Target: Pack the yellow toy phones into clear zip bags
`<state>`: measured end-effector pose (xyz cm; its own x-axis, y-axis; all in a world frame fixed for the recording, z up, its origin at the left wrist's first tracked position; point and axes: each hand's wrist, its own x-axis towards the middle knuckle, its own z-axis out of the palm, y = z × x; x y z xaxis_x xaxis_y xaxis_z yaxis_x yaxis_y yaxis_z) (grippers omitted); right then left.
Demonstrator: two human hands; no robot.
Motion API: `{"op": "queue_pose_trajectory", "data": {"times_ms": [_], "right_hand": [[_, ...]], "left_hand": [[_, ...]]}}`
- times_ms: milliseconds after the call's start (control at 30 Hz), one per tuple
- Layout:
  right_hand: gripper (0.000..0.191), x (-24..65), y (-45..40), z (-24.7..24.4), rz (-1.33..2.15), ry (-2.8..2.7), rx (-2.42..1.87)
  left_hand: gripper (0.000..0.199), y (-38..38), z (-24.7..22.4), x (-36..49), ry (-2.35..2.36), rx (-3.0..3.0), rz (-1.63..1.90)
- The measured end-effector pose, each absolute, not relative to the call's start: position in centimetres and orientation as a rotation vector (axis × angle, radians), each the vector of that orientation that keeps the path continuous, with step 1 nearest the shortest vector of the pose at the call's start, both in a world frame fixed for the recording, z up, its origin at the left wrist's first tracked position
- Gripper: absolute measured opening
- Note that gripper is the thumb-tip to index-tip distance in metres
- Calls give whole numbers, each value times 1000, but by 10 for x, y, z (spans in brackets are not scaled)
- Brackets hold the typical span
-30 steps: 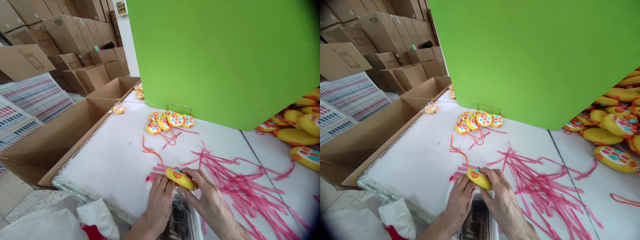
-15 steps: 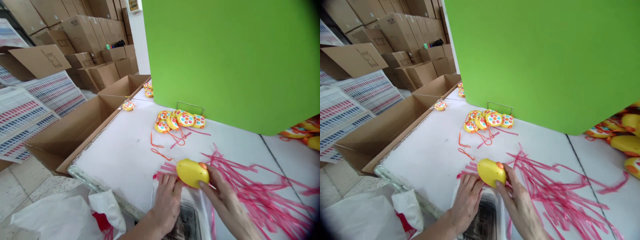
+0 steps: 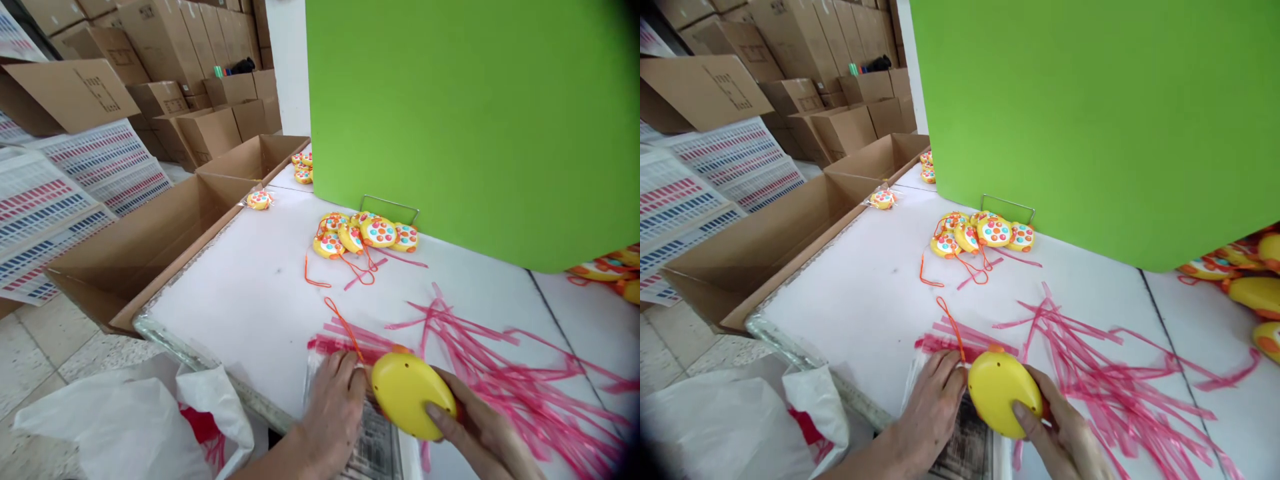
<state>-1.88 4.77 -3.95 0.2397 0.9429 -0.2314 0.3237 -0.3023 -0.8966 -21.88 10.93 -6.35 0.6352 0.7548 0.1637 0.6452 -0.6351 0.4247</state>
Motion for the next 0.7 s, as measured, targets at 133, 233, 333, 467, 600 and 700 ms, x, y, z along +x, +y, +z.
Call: {"op": "queue_pose_trajectory", "data": {"times_ms": [133,233,333,467,600,700], "right_hand": [[53,-11,37,-55,1023,-1165,-1889],[54,-9,36,-59,1047,-1176,-1912],[54,-10,34,-61,1047,-1137,-1922],[57,-15,28,-66,1017,-1099,-1978],[52,-11,25,-72,999,-1136,-1981],[54,-4,22,-78,1008,-1157,-1967]], "left_hand": [[22,110,-60,-217,1135,2582,443],[14,111,-56,-216,1157,2594,371],[13,111,-53,-218,1163,2574,373],[22,106,-53,-224,1178,2590,467],[27,106,-52,-224,1165,2572,390],[15,109,-49,-221,1163,2539,292]]}}
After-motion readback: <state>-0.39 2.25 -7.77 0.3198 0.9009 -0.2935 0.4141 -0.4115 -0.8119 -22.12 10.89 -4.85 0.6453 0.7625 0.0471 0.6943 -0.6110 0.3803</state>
